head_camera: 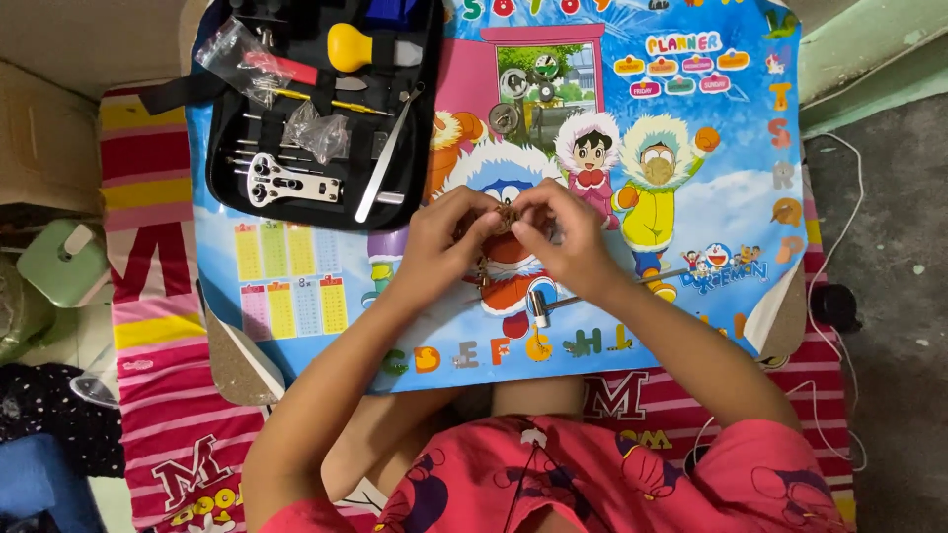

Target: A person sits on the floor and uses a watch repair tool kit to remove or adjust links on a gold-colored watch band.

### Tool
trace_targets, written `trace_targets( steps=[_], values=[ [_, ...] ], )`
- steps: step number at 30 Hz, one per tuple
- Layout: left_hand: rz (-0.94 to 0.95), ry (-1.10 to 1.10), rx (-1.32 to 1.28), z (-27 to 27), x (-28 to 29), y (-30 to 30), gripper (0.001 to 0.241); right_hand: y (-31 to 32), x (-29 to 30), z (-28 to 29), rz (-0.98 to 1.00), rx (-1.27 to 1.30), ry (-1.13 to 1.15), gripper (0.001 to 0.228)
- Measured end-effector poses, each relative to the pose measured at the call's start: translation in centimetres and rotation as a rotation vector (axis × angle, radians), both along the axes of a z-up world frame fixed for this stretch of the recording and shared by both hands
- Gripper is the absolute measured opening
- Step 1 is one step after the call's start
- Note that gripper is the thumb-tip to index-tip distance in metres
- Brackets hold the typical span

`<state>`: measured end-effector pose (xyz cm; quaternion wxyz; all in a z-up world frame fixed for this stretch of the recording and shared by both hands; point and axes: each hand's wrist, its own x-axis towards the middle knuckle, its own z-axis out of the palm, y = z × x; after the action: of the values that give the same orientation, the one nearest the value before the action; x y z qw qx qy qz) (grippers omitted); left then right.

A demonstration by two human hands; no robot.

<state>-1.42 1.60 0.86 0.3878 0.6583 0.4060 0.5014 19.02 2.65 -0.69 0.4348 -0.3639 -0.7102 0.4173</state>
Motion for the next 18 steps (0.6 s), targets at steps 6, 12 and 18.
trace_targets(
  steps=[6, 12, 18],
  values=[
    [-0.015, 0.027, 0.033, 0.2, 0.16, 0.13, 0.006, 0.01, 0.29, 0.35, 0.031, -0.196, 0.122, 0.009],
    [-0.009, 0.039, 0.023, 0.91, 0.2, -0.14, 0.006, -0.06, 0.35, 0.61, 0.012, -0.223, 0.104, 0.008],
    [0.019, 0.013, 0.012, 0.39, 0.08, -0.05, 0.006, 0.08, 0.39, -0.03, -0.004, -0.229, 0.062, 0.01]
  ],
)
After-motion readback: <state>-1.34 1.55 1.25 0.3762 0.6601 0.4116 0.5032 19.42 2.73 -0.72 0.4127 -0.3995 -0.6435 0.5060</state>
